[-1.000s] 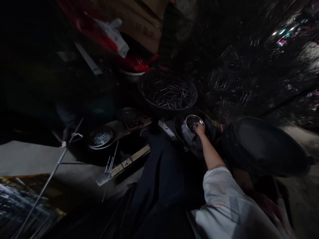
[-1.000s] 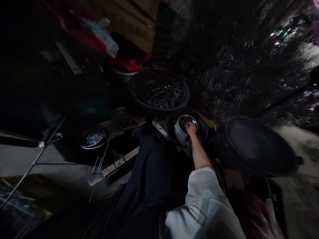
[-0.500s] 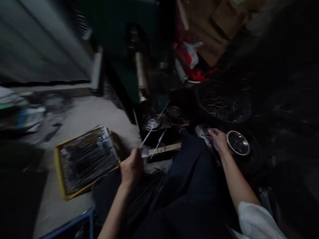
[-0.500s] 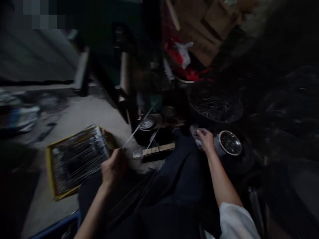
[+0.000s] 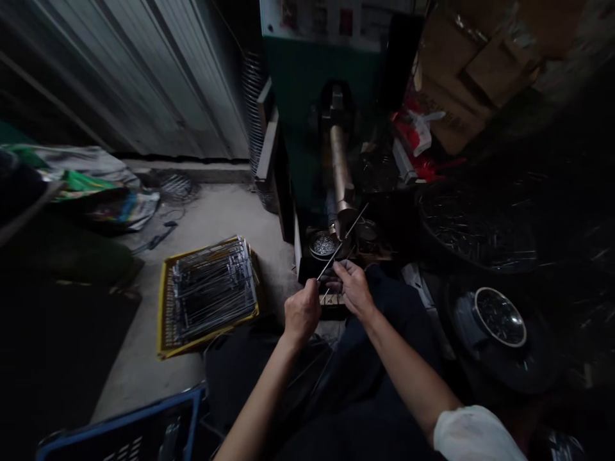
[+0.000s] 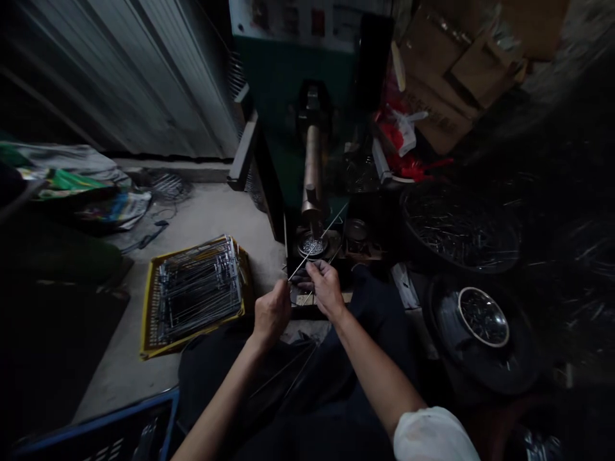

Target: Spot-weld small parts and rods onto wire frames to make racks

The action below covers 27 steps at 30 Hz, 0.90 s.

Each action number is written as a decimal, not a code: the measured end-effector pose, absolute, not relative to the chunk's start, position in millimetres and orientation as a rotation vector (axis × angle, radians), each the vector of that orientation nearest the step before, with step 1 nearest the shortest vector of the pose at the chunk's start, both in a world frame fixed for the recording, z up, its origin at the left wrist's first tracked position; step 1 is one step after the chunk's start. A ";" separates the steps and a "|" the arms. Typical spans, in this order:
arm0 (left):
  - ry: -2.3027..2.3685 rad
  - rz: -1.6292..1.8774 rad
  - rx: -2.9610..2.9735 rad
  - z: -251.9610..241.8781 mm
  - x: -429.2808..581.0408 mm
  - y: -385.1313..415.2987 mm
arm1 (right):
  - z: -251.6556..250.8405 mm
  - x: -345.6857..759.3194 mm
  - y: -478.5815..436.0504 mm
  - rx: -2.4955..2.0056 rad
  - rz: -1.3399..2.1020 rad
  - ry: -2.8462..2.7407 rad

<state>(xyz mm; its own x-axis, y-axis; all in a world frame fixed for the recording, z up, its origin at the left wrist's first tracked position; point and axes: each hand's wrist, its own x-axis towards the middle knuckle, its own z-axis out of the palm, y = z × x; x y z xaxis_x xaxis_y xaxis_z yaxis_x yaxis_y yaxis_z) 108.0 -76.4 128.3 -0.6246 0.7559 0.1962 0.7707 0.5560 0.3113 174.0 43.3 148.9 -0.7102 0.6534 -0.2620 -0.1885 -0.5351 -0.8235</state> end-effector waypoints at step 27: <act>-2.766 -0.594 -1.411 140.4 92.7 -27.6 | 150.4 153.8 77.4 -0.772 2.053 -1.105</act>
<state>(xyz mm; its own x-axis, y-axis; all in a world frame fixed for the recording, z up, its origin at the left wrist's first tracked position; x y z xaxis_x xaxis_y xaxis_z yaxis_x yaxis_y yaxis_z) 92.7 -27.6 140.4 -0.6015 0.7846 0.1502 0.7771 0.5312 0.3374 153.8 77.4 150.4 -0.5989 0.7799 -0.1815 -0.2779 -0.4151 -0.8663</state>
